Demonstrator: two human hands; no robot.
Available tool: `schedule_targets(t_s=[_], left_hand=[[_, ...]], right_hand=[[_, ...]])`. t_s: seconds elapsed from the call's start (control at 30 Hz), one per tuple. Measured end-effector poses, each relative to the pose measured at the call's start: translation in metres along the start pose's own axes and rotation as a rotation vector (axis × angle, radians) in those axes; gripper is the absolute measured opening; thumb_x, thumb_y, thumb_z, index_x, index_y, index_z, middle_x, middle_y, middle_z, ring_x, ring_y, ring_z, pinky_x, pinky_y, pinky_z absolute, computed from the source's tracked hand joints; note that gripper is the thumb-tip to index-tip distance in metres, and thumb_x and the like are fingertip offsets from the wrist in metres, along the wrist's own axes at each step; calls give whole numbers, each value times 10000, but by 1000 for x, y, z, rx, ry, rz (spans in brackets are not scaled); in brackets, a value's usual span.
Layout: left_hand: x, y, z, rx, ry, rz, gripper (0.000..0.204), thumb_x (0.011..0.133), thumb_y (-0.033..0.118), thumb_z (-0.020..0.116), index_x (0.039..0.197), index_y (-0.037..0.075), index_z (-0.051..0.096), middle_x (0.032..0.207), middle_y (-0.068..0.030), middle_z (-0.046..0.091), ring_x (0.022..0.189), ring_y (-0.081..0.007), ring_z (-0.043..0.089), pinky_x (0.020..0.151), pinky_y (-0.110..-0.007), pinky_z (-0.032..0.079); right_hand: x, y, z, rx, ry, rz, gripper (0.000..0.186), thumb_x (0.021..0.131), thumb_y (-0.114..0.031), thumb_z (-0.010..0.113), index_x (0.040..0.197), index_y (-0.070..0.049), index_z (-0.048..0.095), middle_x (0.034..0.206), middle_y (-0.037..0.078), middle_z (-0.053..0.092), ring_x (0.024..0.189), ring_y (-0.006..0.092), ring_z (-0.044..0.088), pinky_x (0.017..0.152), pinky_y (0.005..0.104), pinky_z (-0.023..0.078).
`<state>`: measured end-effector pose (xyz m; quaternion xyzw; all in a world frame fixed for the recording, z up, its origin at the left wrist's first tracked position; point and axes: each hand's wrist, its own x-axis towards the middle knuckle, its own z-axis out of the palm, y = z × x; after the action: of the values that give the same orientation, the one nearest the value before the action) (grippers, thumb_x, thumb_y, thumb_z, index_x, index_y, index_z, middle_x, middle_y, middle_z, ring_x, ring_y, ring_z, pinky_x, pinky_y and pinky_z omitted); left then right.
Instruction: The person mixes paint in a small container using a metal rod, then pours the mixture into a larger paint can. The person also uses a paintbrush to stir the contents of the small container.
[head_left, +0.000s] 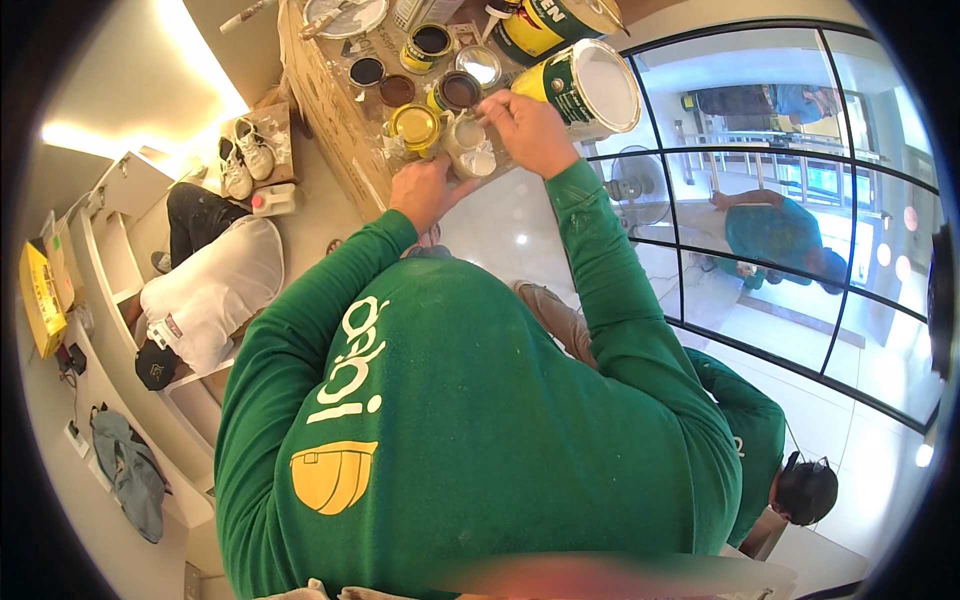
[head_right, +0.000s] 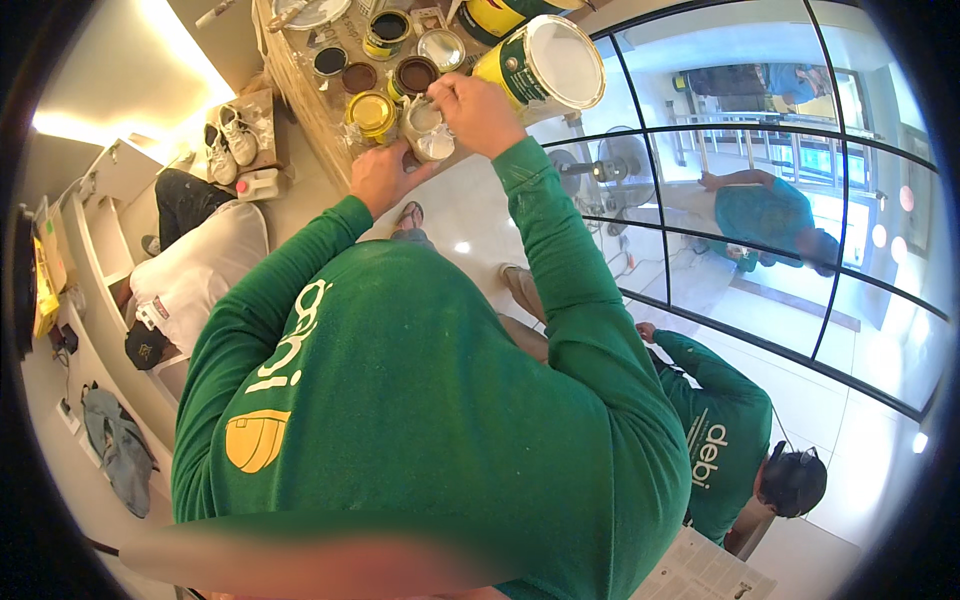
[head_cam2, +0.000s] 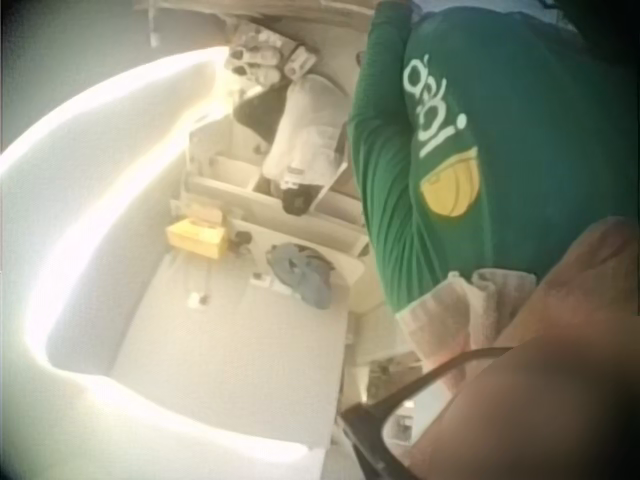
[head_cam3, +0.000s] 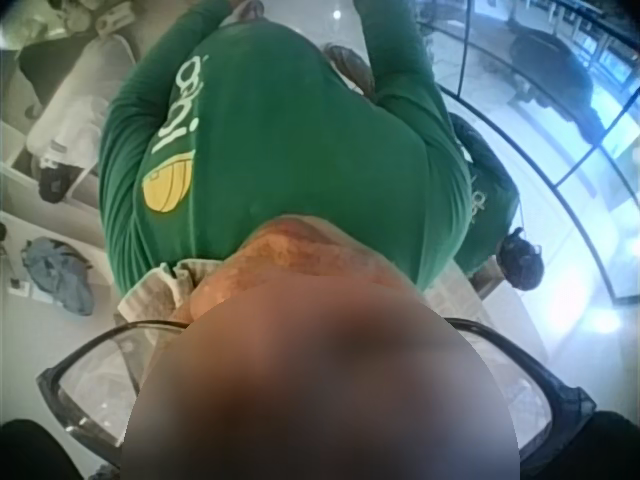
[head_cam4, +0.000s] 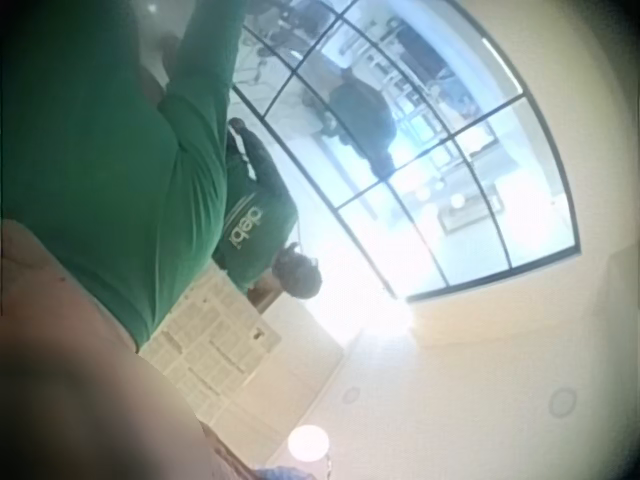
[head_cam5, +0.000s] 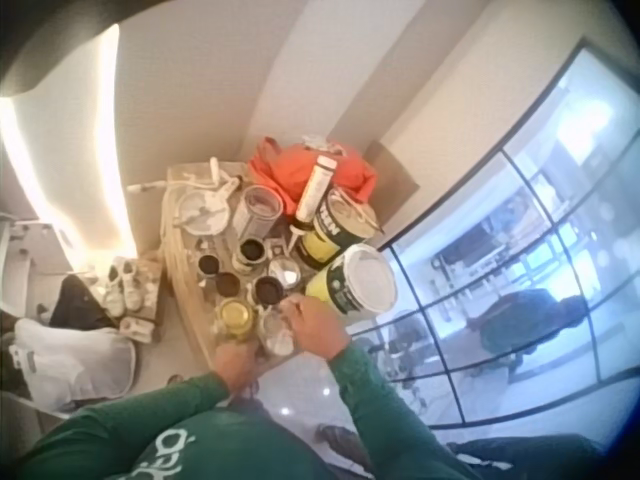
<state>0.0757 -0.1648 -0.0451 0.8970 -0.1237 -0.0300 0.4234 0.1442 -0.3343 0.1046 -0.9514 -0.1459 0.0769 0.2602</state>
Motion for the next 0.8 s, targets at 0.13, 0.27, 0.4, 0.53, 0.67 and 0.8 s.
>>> schedule_targets(t_s=[0.13,0.27,0.4,0.53,0.67,0.8], left_hand=[[-1,-1,1,-9,22,10,539,877,586,779,1004,64,731,768,-116,757,740,-353,755,703,-473,599],[0,-1,3,-9,24,7,536,879,586,777,985,63,722,770,-114,757,746,-349,756,702,-471,599],[0,-2,1,-6,26,15,537,881,588,775,975,63,718,775,-115,758,745,-346,756,705,-468,600],[-1,-1,-1,-11,29,19,541,881,594,771,985,65,721,783,-117,761,748,-343,758,706,-466,601],[-2,0,-4,-57,-12,-15,589,886,609,754,948,25,714,800,-179,743,789,-390,739,733,-502,584],[0,2,-3,-47,-19,-16,591,886,610,752,952,24,716,798,-179,742,789,-390,739,732,-505,584]], right_hand=[[-2,1,-1,-175,-112,43,352,1073,-335,560,1029,-37,742,927,148,782,847,355,727,787,408,562],[-2,0,-1,43,-26,-11,352,1067,-338,567,1045,-34,742,892,147,776,814,355,723,775,423,560],[-1,-1,-1,-29,-92,-14,359,1057,-340,571,1043,-21,735,852,163,767,811,388,726,767,457,567],[0,0,3,137,28,-12,362,1052,-354,580,1038,-27,734,870,160,773,837,383,732,768,460,567],[1,1,1,-99,-72,48,354,1073,-361,574,1087,-55,751,907,90,790,846,282,736,790,383,560],[2,2,-1,30,-17,57,373,1061,-374,572,1069,-46,748,933,151,783,885,346,742,805,439,568]])
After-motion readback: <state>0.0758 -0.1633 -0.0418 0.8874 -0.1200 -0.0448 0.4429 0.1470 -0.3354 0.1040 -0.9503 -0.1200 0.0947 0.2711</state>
